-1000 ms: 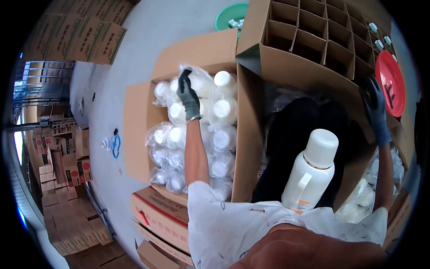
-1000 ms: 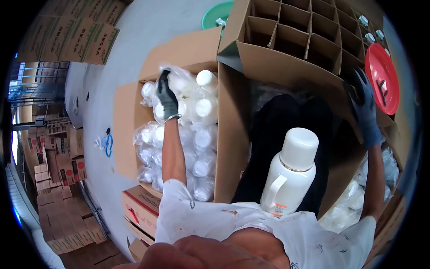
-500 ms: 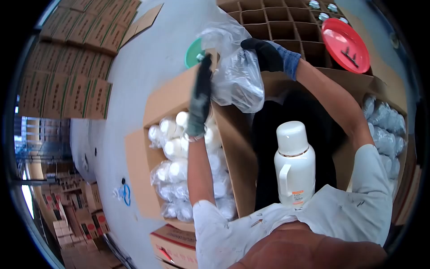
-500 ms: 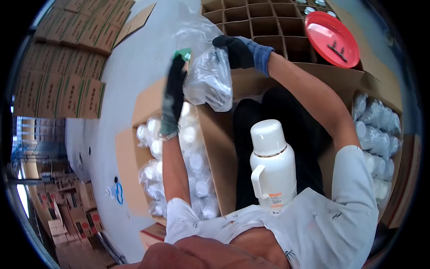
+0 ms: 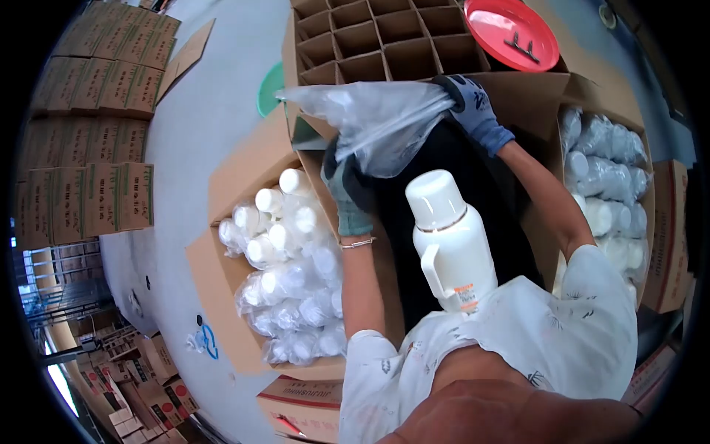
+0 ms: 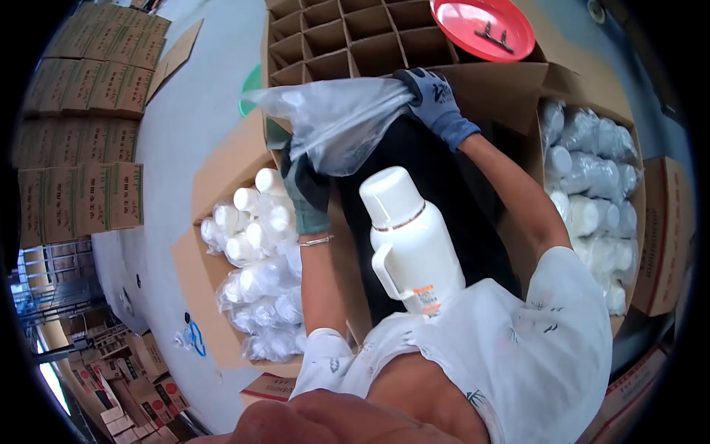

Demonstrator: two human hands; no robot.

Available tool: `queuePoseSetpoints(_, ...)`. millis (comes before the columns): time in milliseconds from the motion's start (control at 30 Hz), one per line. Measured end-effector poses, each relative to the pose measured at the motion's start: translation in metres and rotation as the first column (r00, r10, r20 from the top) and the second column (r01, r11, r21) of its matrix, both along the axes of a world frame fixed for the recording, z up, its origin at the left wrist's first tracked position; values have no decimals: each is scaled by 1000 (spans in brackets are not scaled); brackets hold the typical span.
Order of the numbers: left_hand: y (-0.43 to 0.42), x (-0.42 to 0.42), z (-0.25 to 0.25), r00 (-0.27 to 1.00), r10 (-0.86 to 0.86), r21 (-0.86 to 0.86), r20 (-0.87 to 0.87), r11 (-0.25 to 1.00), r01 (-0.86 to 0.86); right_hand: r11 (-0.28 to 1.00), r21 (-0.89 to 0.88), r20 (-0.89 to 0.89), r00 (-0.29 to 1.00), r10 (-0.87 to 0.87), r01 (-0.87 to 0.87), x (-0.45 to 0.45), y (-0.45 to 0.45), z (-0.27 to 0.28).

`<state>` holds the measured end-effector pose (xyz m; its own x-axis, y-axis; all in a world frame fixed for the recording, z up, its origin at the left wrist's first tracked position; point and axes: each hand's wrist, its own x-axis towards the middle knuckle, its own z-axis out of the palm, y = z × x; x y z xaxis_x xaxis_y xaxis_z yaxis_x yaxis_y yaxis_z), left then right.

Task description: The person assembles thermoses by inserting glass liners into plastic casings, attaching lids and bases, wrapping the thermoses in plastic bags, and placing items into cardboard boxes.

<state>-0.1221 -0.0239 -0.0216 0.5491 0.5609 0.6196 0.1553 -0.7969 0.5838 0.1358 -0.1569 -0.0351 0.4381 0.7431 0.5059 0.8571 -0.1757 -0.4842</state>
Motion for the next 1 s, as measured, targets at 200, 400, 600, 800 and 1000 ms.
queuePoseSetpoints(200, -73, -58, -20, 973, -207, -571, 98, 789, 226, 996, -3, 57, 994, -92, 92, -60, -105, -23)
queuePoseSetpoints(400, -170, -102, 41, 964, -174, -121, -201, 981, 151, 968, -98, 116, 964, 240, -229, -123, -192, 6)
queuePoseSetpoints(600, -225, -206, -11, 656, -484, -324, -579, 875, 359, 678, -341, 85, 697, 712, -651, -134, -265, -7)
queuePoseSetpoints(800, -161, -171, 69, 931, -239, -851, -275, 511, -121, 632, -360, -177, 715, 676, -687, -136, -299, -7)
queuePoseSetpoints(1000, -146, -117, 81, 608, -243, -439, -756, 877, -195, 677, -309, -178, 740, 648, -668, -144, -295, -3)
